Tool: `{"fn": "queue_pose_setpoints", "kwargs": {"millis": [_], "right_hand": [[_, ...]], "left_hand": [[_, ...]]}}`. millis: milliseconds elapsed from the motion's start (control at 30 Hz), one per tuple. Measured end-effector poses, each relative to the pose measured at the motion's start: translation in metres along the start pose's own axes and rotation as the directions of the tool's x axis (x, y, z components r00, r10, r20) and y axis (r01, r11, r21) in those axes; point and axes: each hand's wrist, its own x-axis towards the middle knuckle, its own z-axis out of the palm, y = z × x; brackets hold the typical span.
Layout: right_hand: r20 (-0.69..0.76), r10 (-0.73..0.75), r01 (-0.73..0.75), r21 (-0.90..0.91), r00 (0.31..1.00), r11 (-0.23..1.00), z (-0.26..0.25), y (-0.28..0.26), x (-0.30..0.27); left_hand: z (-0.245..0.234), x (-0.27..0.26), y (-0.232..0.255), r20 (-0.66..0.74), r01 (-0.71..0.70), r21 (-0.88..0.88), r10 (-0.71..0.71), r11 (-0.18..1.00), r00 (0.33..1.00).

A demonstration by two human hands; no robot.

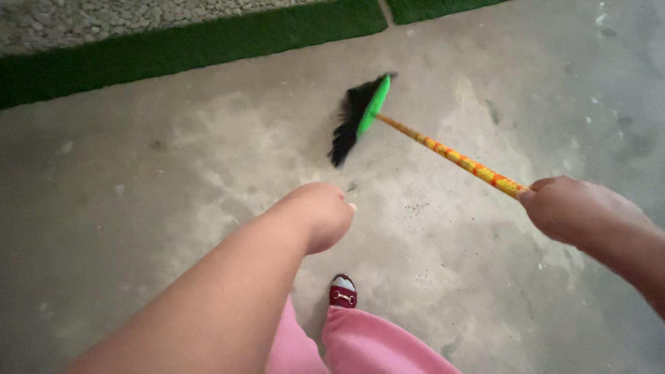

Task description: The person sweeps a concrete floor using a broom with a green head and a yellow handle. They move the broom back and forth to gather dust and debris along the edges of the room and near a dark mat.

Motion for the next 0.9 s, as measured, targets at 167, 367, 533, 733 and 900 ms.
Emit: {"fn": "queue_pose_setpoints", "kwargs": {"millis": [167, 367, 533, 733, 900], "right_hand": [[-0.082, 0.046, -0.021, 0.284, 0.996, 0.959, -0.020, -0.030, -0.058], [-0.147, -0.164, 0.207, 0.359, 0.975, 0.910, -0.056, -0.113, -0.097], [-0.194, -0.412, 0.452, 0.279, 0.890, 0.847, -0.074, -0.189, -0.122], [-0.094, -0.607, 0.614, 0.119, 0.789, 0.780, -0.087, -0.261, -0.163], [-0.110, -0.697, 0.700, -0.017, 0.709, 0.714, -0.081, -0.301, -0.156]], "left_hand": [[-0.020, 0.007, -0.023, -0.027, 0.025, -0.007, -0.025, 1.000, 0.999], [-0.047, 0.002, -0.045, -0.064, 0.067, -0.078, -0.072, 0.995, 0.995], [-0.056, -0.014, -0.080, -0.076, 0.138, -0.138, -0.149, 0.981, 0.986], [-0.066, -0.034, -0.133, -0.085, 0.206, -0.156, -0.221, 0.966, 0.972], [-0.073, -0.042, -0.166, -0.098, 0.223, -0.137, -0.237, 0.965, 0.967]]}}
